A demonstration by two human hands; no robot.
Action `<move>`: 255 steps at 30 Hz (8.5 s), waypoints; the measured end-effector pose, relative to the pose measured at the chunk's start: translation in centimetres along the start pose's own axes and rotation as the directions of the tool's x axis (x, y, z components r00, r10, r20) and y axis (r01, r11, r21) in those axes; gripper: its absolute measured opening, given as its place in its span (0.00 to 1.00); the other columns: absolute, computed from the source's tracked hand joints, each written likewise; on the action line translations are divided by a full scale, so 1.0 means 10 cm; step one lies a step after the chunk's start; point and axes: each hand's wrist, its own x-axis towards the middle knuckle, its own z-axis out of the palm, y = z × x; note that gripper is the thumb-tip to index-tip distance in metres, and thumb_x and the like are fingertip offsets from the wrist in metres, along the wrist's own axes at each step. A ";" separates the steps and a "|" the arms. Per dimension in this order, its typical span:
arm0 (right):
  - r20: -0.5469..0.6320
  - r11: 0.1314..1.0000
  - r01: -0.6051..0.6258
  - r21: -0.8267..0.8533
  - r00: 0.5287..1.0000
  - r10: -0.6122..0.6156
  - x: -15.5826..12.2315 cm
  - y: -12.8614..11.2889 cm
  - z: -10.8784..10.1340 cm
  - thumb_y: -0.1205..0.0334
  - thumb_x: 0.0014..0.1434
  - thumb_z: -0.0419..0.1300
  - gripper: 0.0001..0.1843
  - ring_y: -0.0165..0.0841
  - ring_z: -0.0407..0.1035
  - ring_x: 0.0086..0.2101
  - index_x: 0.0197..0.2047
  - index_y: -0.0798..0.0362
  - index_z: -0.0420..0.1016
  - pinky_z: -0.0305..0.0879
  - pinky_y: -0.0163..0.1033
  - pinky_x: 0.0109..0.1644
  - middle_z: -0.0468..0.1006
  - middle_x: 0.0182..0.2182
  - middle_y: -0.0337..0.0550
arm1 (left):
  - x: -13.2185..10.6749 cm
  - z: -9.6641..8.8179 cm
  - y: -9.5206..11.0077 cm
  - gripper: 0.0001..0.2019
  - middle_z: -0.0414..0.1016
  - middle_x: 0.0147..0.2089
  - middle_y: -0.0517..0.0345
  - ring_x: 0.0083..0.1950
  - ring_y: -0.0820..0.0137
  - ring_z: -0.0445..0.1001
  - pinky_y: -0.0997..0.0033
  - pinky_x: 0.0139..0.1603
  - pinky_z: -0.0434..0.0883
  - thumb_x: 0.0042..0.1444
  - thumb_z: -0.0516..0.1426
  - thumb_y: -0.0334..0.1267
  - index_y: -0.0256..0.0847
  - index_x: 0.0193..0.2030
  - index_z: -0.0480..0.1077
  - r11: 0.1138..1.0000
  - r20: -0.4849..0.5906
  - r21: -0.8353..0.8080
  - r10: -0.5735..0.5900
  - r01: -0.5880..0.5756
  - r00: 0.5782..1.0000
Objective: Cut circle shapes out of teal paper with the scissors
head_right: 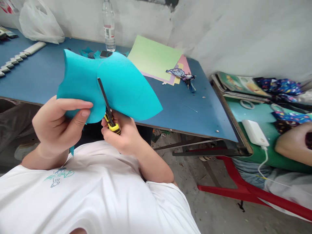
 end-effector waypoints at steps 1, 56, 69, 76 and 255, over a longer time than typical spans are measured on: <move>0.000 1.000 -0.001 0.002 1.000 0.001 0.00 0.01 0.00 0.47 0.65 0.74 0.14 0.43 0.81 0.40 0.45 0.47 0.82 0.81 0.50 0.47 0.87 0.40 0.45 | 0.01 0.00 -0.02 0.08 0.86 0.40 0.61 0.31 0.72 0.72 0.67 0.29 0.65 0.78 0.69 0.36 0.48 0.59 0.87 1.000 0.012 -0.013 0.026 -0.026 1.000; 0.030 0.996 0.060 -0.063 0.998 -0.059 -0.03 0.07 0.04 0.52 0.69 0.70 0.09 0.41 0.78 0.35 0.40 0.46 0.78 0.76 0.49 0.41 0.84 0.34 0.43 | -0.03 -0.27 -0.05 0.34 0.83 0.82 0.57 0.70 0.54 0.93 0.56 0.62 0.98 0.87 0.61 0.51 0.53 0.94 0.65 0.977 0.157 0.119 0.160 -0.179 0.975; 0.016 0.995 0.035 -0.094 0.999 -0.034 -0.03 0.06 0.05 0.51 0.69 0.68 0.09 0.40 0.76 0.34 0.40 0.45 0.78 0.73 0.50 0.41 0.83 0.34 0.42 | 0.02 -0.33 0.10 0.33 0.77 0.86 0.56 0.82 0.55 0.84 0.50 0.80 0.89 0.90 0.59 0.47 0.54 0.95 0.61 0.991 0.246 0.131 -0.020 -0.012 0.969; 0.030 0.994 0.043 -0.100 0.999 -0.041 0.01 0.08 0.03 0.51 0.68 0.68 0.09 0.41 0.77 0.34 0.41 0.45 0.79 0.73 0.50 0.41 0.83 0.33 0.42 | 0.08 -0.43 0.24 0.33 0.76 0.87 0.52 0.87 0.52 0.78 0.43 0.87 0.82 0.90 0.59 0.39 0.53 0.95 0.58 0.973 0.315 0.191 -0.187 0.131 0.931; 0.052 0.981 0.104 -0.163 0.994 -0.097 -0.04 0.15 0.06 0.52 0.69 0.69 0.09 0.41 0.77 0.36 0.40 0.47 0.79 0.74 0.48 0.41 0.85 0.37 0.47 | 0.20 -0.43 0.33 0.07 0.72 0.33 0.64 0.30 0.73 0.63 0.61 0.32 0.64 0.81 0.61 0.34 0.50 0.58 0.79 0.946 0.232 -0.018 -0.310 0.323 0.922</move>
